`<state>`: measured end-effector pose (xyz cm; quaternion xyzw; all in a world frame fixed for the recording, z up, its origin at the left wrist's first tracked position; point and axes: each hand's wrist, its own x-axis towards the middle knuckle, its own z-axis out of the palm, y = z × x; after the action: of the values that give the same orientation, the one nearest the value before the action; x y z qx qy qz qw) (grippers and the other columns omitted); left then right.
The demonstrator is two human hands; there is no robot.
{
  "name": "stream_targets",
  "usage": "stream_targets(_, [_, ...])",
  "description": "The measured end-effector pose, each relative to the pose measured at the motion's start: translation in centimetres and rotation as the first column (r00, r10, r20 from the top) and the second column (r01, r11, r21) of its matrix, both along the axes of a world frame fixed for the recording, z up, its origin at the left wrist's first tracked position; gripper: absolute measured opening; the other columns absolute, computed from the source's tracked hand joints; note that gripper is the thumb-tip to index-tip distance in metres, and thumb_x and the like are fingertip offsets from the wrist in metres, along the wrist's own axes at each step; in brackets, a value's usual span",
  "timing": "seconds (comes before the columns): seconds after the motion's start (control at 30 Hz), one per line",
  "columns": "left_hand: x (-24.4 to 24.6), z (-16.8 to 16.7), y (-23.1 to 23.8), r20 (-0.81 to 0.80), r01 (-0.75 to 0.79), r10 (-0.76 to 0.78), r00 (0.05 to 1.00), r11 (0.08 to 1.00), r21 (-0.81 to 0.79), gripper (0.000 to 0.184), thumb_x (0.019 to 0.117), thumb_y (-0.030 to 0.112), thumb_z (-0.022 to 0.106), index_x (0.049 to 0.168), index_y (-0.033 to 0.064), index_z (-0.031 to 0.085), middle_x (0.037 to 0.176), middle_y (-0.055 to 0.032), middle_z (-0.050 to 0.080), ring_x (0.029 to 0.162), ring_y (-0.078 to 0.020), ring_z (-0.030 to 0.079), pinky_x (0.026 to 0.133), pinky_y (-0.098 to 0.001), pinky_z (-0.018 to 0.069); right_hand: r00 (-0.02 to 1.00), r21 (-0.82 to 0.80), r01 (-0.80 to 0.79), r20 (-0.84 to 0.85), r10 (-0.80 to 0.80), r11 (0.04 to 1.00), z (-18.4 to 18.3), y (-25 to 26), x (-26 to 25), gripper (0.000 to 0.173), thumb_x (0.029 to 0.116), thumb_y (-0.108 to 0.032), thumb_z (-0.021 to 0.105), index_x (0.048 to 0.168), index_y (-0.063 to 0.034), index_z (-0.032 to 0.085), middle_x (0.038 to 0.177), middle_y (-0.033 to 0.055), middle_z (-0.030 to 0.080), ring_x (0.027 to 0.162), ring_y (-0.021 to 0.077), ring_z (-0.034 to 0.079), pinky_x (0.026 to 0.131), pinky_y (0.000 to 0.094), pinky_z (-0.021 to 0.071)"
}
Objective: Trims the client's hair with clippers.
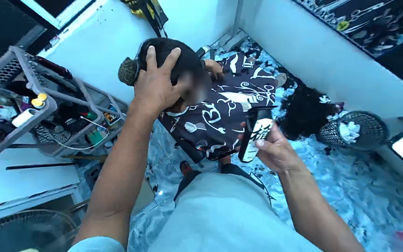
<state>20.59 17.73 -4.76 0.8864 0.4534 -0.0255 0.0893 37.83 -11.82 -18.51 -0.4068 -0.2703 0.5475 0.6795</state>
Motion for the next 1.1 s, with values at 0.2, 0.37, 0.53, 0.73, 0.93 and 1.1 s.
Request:
stream_targets(0.2, [0.1,-0.4,3.9,0.062,0.065,-0.063,0.996,0.997,-0.035,0.079,0.0852,0.075,0.058,0.154,0.0406,0.040,0.165,-0.0167,0.030,0.138,-0.0457,0.046,0.101,-0.0711,0.0414,0.692,-0.443,0.010,0.650,0.314,0.896,-4.2,1.2,3.7,0.076,0.0766,-0.043,0.086,0.137,-0.0065,0.056,0.112,0.0117,0.070,0.101,0.0182,0.069,0.091,0.0450,0.0585])
stream_targets(0.37, [1.3,-0.2,4.5,0.044,0.008,-0.006,0.999,0.998,-0.060,0.083,0.0833,0.082,0.053,0.154,0.0414,0.041,0.167,-0.0130,0.029,0.143,-0.0423,0.041,0.105,-0.0711,0.0385,0.764,-0.382,-0.201,0.515,0.388,0.902,-3.5,8.0,1.4,0.077,0.0829,-0.054,0.078,0.142,-0.0112,0.054,0.114,0.0097,0.070,0.099,0.0190,0.069,0.086,0.0468,0.0597])
stream_targets(0.53, [1.6,-0.4,5.3,0.042,-0.044,0.047,0.998,0.996,-0.078,0.079,0.0849,0.083,0.049,0.154,0.0439,0.041,0.166,-0.0090,0.030,0.146,-0.0368,0.040,0.108,-0.0693,0.0364,0.849,-0.248,-0.253,0.407,0.337,0.935,-0.3,16.3,1.0,0.047,0.0955,-0.027,0.069,0.135,-0.0059,0.055,0.105,0.0126,0.068,0.086,0.0220,0.069,0.076,0.0434,0.0610])
stream_targets(0.73, [1.8,-0.8,5.9,0.052,-0.048,0.050,0.997,0.997,-0.053,0.078,0.0847,0.080,0.053,0.152,0.0426,0.043,0.162,-0.0066,0.037,0.143,-0.0315,0.044,0.107,-0.0669,0.0384,0.608,-0.412,-0.256,0.635,0.477,0.875,2.6,21.5,3.5,0.043,0.0838,-0.038,0.081,0.107,-0.0046,0.067,0.087,0.0103,0.070,0.077,0.0226,0.069,0.072,0.0488,0.0580])
stream_targets(0.93, [2.1,-0.9,5.7,0.045,-0.057,0.058,0.997,0.998,-0.032,0.078,0.0845,0.081,0.052,0.152,0.0433,0.044,0.162,-0.0070,0.037,0.139,-0.0346,0.047,0.103,-0.0661,0.0413,0.596,-0.420,-0.297,0.620,0.510,0.858,3.9,22.1,4.2,0.036,0.0847,-0.036,0.081,0.097,-0.0050,0.068,0.083,0.0098,0.068,0.071,0.0209,0.068,0.067,0.0451,0.0584])
stream_targets(1.1, [2.1,-0.9,5.7,0.046,-0.054,0.056,0.997,0.998,-0.032,0.078,0.0844,0.081,0.053,0.152,0.0432,0.043,0.163,-0.0076,0.035,0.138,-0.0352,0.047,0.103,-0.0663,0.0411,0.572,-0.441,-0.270,0.641,0.511,0.856,3.5,22.4,4.3,0.035,0.0834,-0.036,0.082,0.092,-0.0056,0.068,0.081,0.0096,0.068,0.071,0.0212,0.067,0.066,0.0456,0.0568])
